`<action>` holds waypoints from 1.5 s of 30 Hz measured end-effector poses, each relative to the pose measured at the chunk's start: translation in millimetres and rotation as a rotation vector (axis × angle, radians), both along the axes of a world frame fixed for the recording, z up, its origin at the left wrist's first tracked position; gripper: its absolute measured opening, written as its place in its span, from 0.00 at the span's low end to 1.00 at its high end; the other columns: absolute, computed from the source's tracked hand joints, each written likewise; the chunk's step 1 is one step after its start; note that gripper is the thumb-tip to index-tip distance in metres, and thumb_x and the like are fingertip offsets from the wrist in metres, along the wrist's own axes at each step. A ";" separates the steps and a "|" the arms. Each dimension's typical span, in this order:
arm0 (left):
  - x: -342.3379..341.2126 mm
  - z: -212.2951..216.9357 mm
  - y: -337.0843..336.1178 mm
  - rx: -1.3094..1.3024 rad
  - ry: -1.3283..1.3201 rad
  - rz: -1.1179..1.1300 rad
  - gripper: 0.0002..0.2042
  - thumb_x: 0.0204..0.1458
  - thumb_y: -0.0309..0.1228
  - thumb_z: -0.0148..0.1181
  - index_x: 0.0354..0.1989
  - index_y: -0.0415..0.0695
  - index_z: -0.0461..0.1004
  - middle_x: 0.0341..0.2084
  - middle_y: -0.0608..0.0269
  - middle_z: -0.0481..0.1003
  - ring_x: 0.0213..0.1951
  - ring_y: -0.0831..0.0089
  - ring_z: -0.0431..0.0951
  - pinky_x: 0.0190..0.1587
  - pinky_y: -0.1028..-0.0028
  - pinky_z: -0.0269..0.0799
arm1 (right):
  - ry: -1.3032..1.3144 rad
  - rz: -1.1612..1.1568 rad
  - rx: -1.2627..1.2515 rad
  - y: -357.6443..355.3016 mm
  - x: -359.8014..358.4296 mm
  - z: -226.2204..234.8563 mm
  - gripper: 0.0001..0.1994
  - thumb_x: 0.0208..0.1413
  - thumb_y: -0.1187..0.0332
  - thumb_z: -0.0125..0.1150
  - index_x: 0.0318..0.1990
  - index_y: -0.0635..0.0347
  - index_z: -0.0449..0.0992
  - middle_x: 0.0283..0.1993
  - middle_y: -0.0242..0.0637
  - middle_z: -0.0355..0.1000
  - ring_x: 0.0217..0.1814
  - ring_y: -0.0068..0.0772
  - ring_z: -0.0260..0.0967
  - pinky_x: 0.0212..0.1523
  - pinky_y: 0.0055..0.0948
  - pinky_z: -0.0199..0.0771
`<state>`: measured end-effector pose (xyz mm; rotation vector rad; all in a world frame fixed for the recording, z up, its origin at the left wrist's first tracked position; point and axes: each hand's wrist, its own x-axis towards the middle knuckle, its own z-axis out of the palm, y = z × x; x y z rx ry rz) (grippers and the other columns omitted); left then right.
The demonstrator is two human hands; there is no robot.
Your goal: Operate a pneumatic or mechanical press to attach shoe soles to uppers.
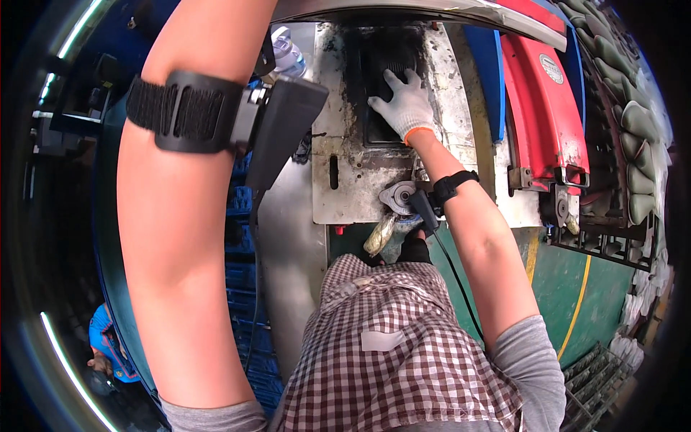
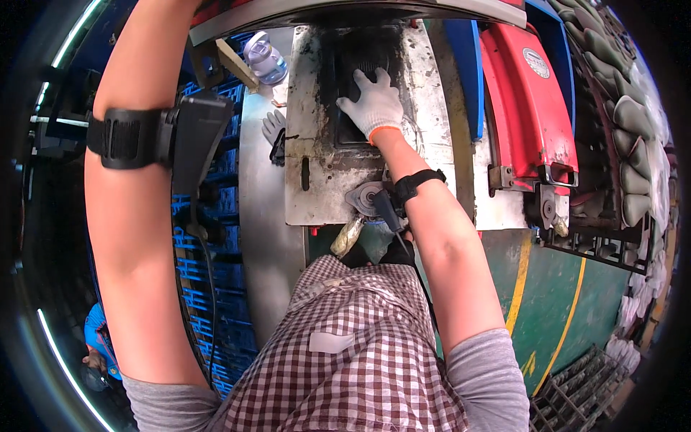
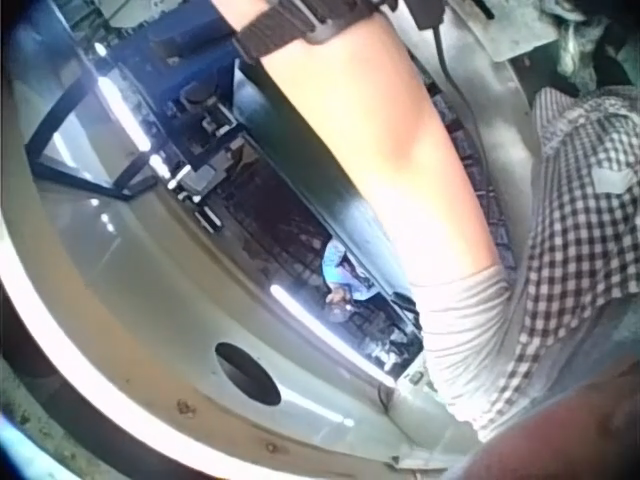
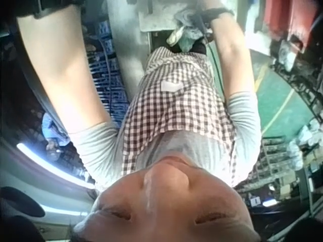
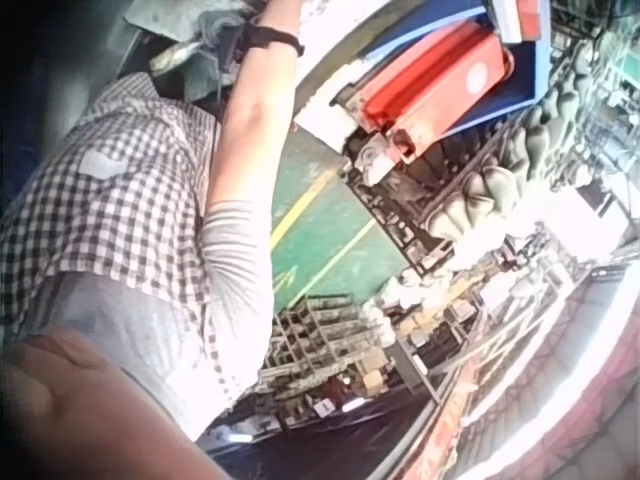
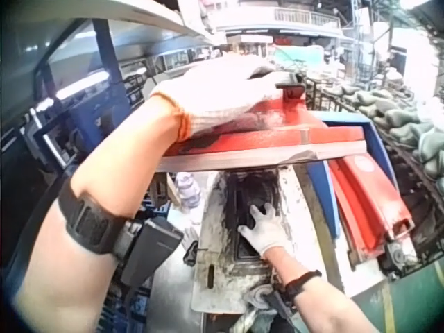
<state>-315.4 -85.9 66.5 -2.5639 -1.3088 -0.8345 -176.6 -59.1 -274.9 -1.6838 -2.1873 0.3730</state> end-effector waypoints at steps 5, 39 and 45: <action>-9.6 23.7 -20.7 -0.468 0.073 -0.086 0.21 0.66 0.45 0.49 0.41 0.42 0.84 0.29 0.54 0.80 0.27 0.65 0.81 0.31 0.65 0.77 | -0.054 -0.013 -0.016 -21.3 -20.1 5.7 0.38 0.50 0.42 0.69 0.70 0.37 0.71 0.76 0.51 0.56 0.65 0.66 0.69 0.61 0.49 0.76; 62.7 -256.0 -98.3 -0.827 0.180 0.200 0.21 0.61 0.54 0.52 0.44 0.49 0.79 0.36 0.51 0.83 0.42 0.52 0.83 0.45 0.53 0.77 | 1.381 0.123 -1.853 -219.0 102.5 -27.7 0.26 0.68 0.48 0.58 0.64 0.55 0.69 0.42 0.36 0.76 0.46 0.39 0.77 0.44 0.39 0.80; 64.5 -258.0 -100.8 -0.755 0.078 0.238 0.24 0.57 0.60 0.55 0.39 0.49 0.78 0.33 0.50 0.82 0.39 0.50 0.83 0.43 0.53 0.76 | 1.187 -0.019 -1.508 -174.3 222.7 -14.2 0.23 0.68 0.51 0.60 0.61 0.56 0.74 0.30 0.31 0.73 0.23 0.21 0.67 0.21 0.22 0.61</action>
